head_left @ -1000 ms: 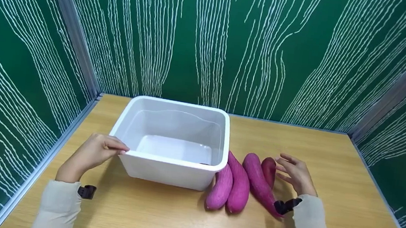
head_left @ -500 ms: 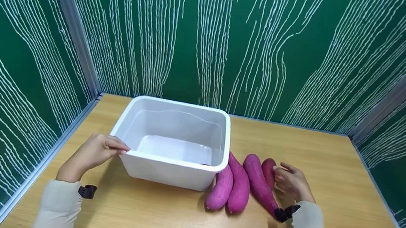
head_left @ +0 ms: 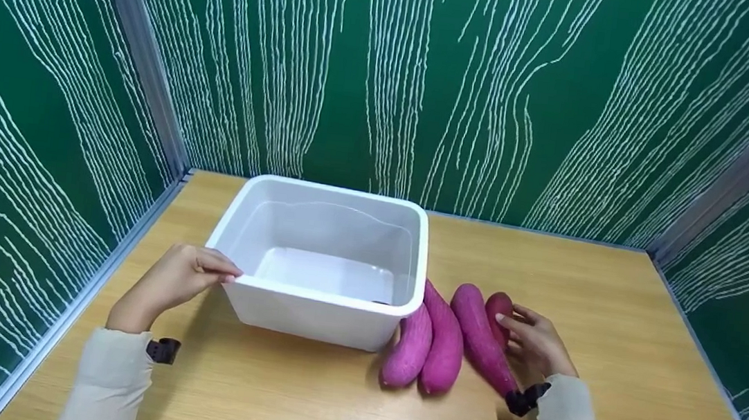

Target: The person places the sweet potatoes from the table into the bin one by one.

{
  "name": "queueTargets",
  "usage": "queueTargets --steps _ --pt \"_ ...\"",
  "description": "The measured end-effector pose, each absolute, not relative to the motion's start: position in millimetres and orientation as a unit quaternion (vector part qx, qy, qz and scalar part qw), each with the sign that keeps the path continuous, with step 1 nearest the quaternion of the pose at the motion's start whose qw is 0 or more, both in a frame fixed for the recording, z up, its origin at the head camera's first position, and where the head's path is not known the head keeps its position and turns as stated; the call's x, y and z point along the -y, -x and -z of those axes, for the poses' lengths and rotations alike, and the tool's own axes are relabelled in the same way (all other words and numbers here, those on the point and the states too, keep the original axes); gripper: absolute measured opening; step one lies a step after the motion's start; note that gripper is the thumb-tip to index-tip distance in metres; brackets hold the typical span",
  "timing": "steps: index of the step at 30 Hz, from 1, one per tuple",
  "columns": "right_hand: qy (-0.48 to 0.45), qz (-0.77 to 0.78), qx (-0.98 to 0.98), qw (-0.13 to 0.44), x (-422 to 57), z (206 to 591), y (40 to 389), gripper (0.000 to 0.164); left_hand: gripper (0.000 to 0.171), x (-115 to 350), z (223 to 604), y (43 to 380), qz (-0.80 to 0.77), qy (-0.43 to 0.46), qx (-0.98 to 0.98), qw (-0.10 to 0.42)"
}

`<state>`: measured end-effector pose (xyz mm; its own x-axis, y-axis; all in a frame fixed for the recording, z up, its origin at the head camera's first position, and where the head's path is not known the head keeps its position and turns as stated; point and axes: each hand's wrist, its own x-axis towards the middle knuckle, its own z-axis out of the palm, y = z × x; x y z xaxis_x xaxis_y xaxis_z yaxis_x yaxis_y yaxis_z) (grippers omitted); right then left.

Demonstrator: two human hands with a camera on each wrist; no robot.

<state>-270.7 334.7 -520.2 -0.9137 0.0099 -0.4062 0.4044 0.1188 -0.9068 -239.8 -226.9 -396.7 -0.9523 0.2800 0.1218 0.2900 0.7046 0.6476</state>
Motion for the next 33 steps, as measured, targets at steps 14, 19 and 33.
queueTargets --steps 14,19,33 --pt "-0.156 0.660 -0.720 0.146 -332.8 526.2 268.5 0.088 0.018 227.9 399.4 239.4 0.349 0.165 0.922 0.023" --pt "-0.160 0.666 -0.715 0.142 -331.7 528.3 267.8 0.088 0.018 228.6 399.1 239.3 0.350 0.160 0.923 0.020" --pt "-0.165 0.684 -0.696 0.145 -328.5 529.1 266.3 0.089 0.019 228.2 397.9 238.5 0.355 0.157 0.921 0.013"
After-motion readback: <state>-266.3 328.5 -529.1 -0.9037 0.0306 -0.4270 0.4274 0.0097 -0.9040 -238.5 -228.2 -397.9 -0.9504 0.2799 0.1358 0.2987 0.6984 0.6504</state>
